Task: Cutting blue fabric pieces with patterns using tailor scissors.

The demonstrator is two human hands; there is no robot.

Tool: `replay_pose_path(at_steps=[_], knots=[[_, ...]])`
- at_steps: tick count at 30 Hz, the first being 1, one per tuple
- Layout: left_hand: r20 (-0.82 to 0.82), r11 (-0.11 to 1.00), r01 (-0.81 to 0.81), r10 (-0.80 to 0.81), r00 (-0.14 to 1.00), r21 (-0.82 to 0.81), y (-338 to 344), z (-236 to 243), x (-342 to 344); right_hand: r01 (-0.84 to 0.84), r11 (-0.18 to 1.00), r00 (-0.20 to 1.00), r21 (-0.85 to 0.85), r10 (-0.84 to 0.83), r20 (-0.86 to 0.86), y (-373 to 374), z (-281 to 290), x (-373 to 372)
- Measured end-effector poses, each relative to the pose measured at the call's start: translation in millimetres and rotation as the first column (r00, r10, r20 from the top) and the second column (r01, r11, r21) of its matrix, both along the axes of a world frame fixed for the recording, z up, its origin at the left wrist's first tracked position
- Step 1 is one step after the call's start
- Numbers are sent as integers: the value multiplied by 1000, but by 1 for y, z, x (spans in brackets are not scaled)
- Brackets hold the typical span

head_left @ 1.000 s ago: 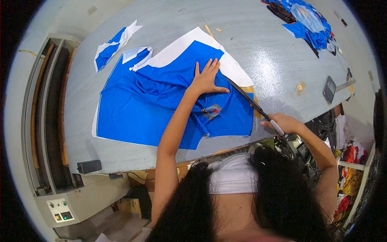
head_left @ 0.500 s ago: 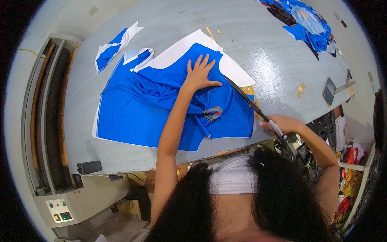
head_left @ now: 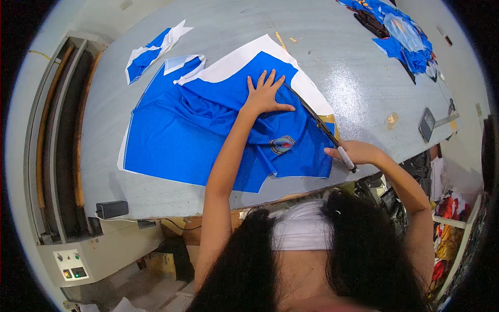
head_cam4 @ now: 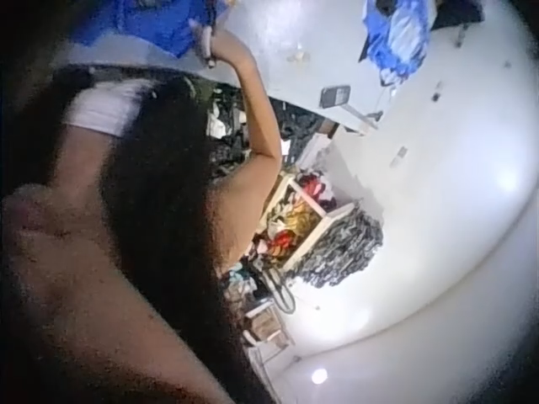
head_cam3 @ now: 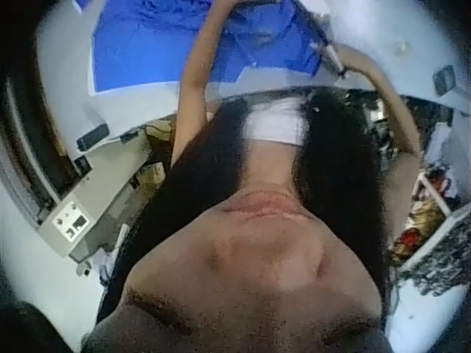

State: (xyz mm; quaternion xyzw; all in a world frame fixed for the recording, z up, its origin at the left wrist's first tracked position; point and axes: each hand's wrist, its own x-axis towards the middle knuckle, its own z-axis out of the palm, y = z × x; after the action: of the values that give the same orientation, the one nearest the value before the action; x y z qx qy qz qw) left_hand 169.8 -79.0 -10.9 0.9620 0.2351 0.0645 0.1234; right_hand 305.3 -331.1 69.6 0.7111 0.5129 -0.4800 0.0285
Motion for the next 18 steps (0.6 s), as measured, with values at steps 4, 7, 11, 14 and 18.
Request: replay_pose_path(at_steps=[4,7,11,14,18], knots=[[-11,1000,11,-11,1000,-6,2,-2,0,40,990,999,135,-38,-19,1,1,-8],[-25,1000,-6,7,1000,7,2,-3,-2,76,993,997,91,-78,20,5,2,-9],[-54,999,-19,18,998,-33,-2,1,0,101,994,994,43,-103,30,1,-10,-2],[-78,997,-40,35,996,-67,-3,3,-1,100,991,994,85,-103,31,-1,-5,-6],[-110,993,-62,50,993,-104,-5,6,-3,158,973,987,166,-149,-61,-2,6,-14]])
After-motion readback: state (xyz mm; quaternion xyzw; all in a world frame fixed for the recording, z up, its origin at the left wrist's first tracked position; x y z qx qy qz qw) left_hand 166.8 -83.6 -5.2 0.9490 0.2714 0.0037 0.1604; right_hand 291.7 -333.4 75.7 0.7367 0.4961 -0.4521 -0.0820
